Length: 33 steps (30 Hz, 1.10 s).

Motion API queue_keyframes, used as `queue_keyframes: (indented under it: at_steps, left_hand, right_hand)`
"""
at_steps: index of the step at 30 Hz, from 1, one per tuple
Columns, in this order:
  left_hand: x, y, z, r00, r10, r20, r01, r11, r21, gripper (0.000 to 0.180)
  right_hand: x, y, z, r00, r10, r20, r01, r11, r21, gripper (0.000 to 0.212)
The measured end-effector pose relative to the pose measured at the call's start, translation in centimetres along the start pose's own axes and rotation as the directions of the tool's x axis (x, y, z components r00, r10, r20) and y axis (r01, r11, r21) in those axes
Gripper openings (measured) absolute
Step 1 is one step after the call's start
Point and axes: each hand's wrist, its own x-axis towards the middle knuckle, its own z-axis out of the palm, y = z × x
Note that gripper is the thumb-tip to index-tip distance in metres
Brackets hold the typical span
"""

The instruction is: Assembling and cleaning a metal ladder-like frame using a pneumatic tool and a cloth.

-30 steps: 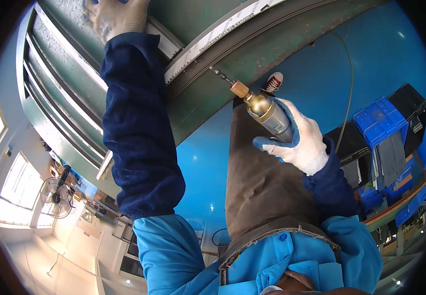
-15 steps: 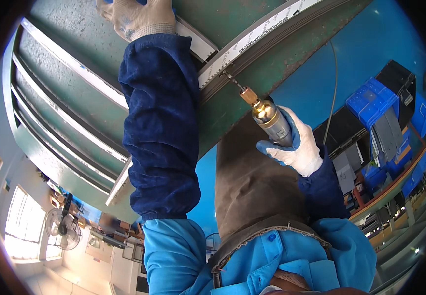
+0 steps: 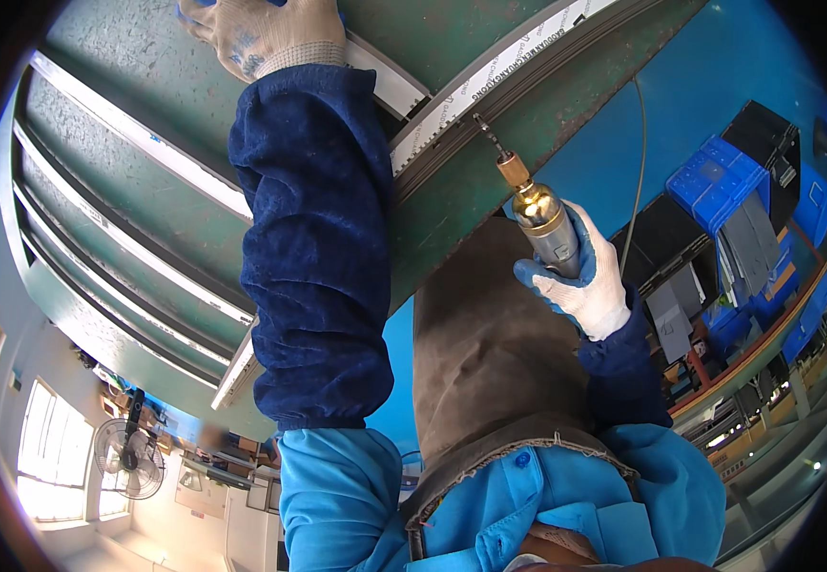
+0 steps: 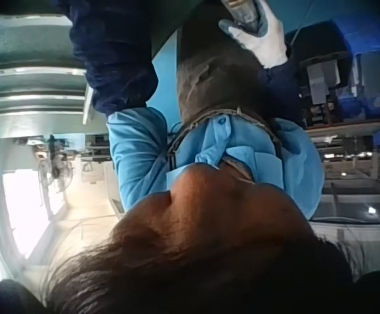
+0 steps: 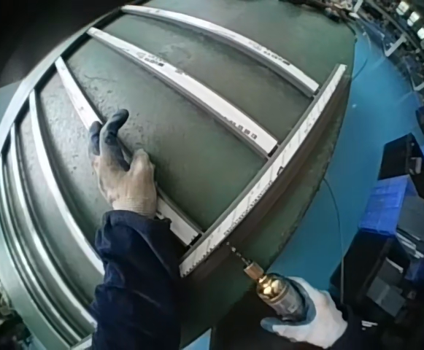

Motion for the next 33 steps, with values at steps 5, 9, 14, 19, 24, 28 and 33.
queue_keyframes:
  at_steps: [5, 9, 14, 19, 24, 28, 33]
  left_hand:
    - [0.1, 0.2, 0.1, 1.000, 0.010, 0.027, -0.011, 0.999, 0.052, 0.057]
    - [-0.4, 0.7, 0.5, 1.000, -0.011, -0.015, 0.012, 1.000, 0.027, 0.056]
    - [0.1, -0.5, 0.2, 0.998, 0.068, -0.002, -0.068, 0.994, 0.091, 0.056]
    - [-0.2, 0.1, 0.3, 0.999, 0.040, -0.021, -0.038, 0.996, 0.083, 0.056]
    - [0.1, -0.6, 0.2, 0.997, 0.074, -0.013, -0.072, 0.989, 0.131, 0.056]
    - [0.0, -0.6, 0.6, 0.998, 0.050, -0.034, -0.048, 0.997, 0.064, 0.056]
    - [-0.1, -0.1, 0.4, 0.995, 0.062, -0.081, -0.052, 0.992, 0.118, 0.056]
  right_hand:
    - [0.3, -0.4, -0.5, 1.000, -0.006, 0.009, 0.008, 0.990, -0.144, 0.077]
    - [0.5, -0.6, -0.5, 0.999, -0.034, 0.012, 0.035, 0.986, -0.166, 0.078]
    - [0.0, 0.2, -1.0, 1.000, -0.018, 0.013, 0.020, 0.982, -0.185, 0.077]
    - [0.6, -0.6, -0.8, 0.996, -0.092, 0.010, 0.091, 0.968, -0.233, 0.076]
    - [0.9, -0.5, -1.2, 0.992, 0.009, 0.127, -0.018, 0.997, 0.073, 0.072]
    - [0.5, -0.4, -0.8, 0.994, -0.109, 0.033, 0.113, 0.979, -0.171, 0.067]
    - [0.8, -1.2, -0.7, 0.990, -0.141, 0.018, 0.140, 0.944, -0.299, 0.067]
